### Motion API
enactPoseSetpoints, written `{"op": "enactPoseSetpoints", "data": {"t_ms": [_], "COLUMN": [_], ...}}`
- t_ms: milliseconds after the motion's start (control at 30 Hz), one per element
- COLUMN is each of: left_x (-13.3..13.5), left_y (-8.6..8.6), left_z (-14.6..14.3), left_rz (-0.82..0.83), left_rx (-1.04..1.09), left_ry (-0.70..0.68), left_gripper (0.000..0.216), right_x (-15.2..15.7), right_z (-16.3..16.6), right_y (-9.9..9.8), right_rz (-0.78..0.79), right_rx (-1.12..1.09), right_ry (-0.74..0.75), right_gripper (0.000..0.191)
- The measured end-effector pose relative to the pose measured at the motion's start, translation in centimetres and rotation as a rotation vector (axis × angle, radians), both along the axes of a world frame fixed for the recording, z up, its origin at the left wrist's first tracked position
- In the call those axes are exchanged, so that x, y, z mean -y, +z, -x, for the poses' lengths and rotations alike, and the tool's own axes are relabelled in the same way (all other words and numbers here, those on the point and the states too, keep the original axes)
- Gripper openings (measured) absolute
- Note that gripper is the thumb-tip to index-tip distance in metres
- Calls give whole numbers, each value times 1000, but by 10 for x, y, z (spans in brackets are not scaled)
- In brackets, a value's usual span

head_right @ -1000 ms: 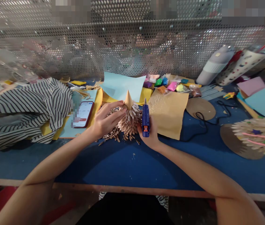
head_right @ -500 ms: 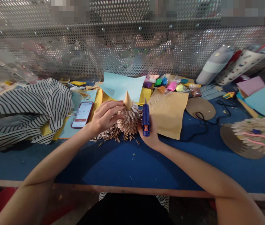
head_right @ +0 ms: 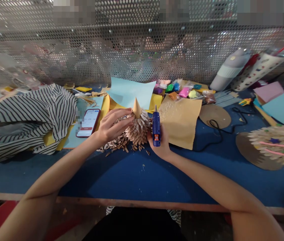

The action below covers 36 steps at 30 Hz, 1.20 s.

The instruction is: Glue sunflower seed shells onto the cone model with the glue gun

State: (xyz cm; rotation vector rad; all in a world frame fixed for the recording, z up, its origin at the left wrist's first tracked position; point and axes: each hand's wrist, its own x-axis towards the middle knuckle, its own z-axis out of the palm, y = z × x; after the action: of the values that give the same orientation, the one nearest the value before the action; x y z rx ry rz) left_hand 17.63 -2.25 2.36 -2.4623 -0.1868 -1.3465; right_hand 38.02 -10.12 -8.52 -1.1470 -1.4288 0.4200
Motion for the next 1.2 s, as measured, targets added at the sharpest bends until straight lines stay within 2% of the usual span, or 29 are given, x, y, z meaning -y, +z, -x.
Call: {"op": "enactPoseSetpoints", "data": {"t_ms": [267, 467, 633, 833, 1033, 1200], "left_x": [-1, 0, 0, 0, 1, 1], "left_y": [-2, -2, -3, -3, -4, -4], "left_z": [1, 0, -1, -2, -1, 1], "left_rz": [23, 22, 59, 22, 87, 121], "left_rx": [20, 40, 57, 77, 59, 37], "left_ry": [-3, -14, -14, -14, 4, -4], "left_gripper": [30, 26, 25, 23, 26, 26], "right_x": [1, 1, 1, 1, 2, 3], "right_z": [2, 4, 3, 3, 4, 1], "right_y": [5, 9, 7, 5, 10, 3], "right_rz": [16, -1, -9, -4, 33, 18], "right_rx": [15, 3, 13, 35, 26, -1], "right_ry": [-6, 3, -5, -44, 18, 29], "right_gripper": [41, 31, 32, 39, 33, 42]}}
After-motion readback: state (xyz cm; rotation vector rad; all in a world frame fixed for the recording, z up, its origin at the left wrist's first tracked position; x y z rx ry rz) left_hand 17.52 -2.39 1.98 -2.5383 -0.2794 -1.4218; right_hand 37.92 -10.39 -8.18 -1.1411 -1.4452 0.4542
